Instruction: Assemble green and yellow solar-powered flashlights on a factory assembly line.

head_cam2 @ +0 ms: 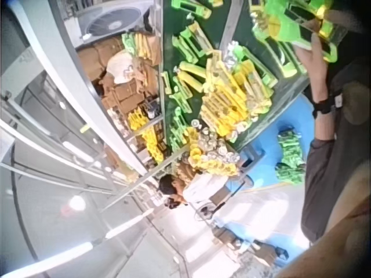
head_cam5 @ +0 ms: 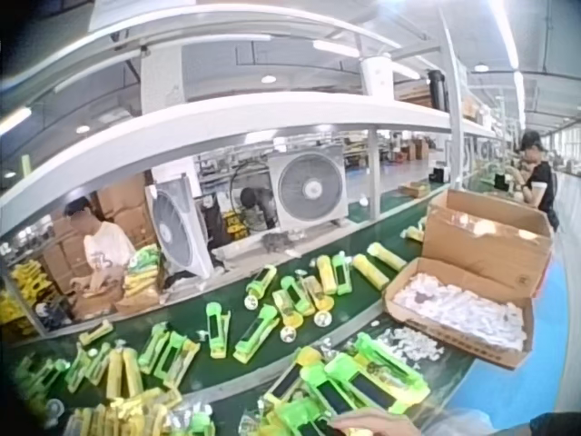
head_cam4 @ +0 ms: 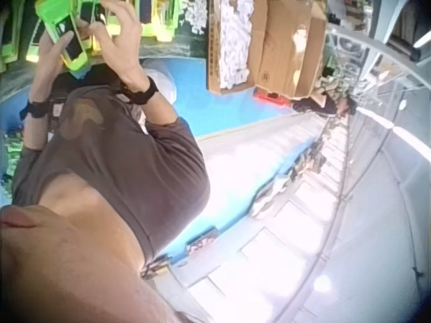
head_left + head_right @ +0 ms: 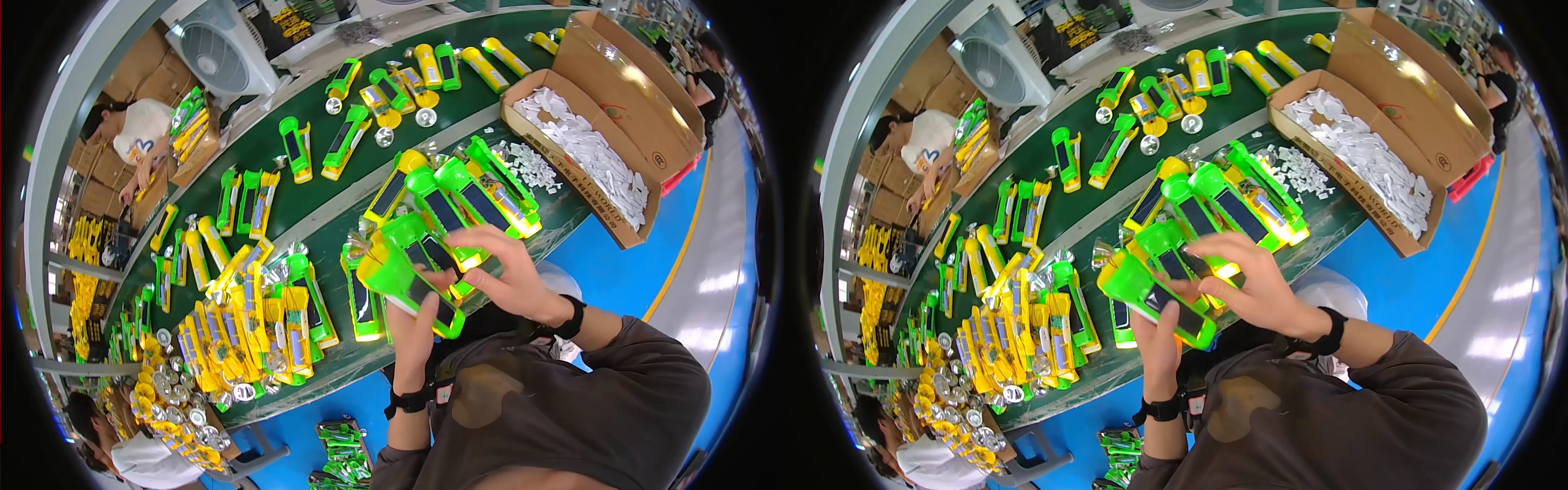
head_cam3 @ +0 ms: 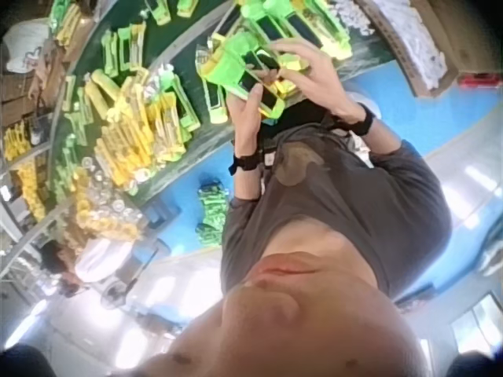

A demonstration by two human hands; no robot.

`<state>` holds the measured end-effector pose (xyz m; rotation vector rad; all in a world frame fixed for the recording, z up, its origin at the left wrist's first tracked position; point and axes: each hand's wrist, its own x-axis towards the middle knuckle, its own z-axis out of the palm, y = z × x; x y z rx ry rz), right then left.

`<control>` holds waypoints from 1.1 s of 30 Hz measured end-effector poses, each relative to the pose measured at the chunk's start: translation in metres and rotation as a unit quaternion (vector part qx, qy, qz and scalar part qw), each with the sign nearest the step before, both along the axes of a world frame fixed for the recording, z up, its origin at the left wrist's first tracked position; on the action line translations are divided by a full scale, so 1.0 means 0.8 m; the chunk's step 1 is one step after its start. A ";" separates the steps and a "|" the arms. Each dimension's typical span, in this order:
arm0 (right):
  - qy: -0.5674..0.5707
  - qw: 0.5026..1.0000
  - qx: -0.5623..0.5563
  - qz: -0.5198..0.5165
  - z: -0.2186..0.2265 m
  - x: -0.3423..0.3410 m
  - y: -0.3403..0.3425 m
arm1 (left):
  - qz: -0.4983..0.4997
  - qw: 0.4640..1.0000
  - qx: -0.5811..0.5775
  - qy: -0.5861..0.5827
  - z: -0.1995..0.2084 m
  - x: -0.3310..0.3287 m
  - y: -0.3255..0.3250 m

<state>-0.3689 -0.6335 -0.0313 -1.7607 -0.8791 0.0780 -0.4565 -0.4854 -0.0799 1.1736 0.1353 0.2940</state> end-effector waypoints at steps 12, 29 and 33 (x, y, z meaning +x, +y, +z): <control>0.364 0.923 0.040 0.115 -0.023 0.008 -0.026 | -0.249 0.954 -0.163 0.035 -0.031 -0.034 -0.043; -0.195 0.817 -0.399 -0.367 -0.145 0.137 -0.183 | -0.220 0.888 -0.335 0.224 -0.053 -0.060 -0.016; -0.253 0.823 -0.382 -0.335 -0.149 0.139 -0.185 | -0.291 0.886 -0.323 0.162 -0.046 -0.059 -0.015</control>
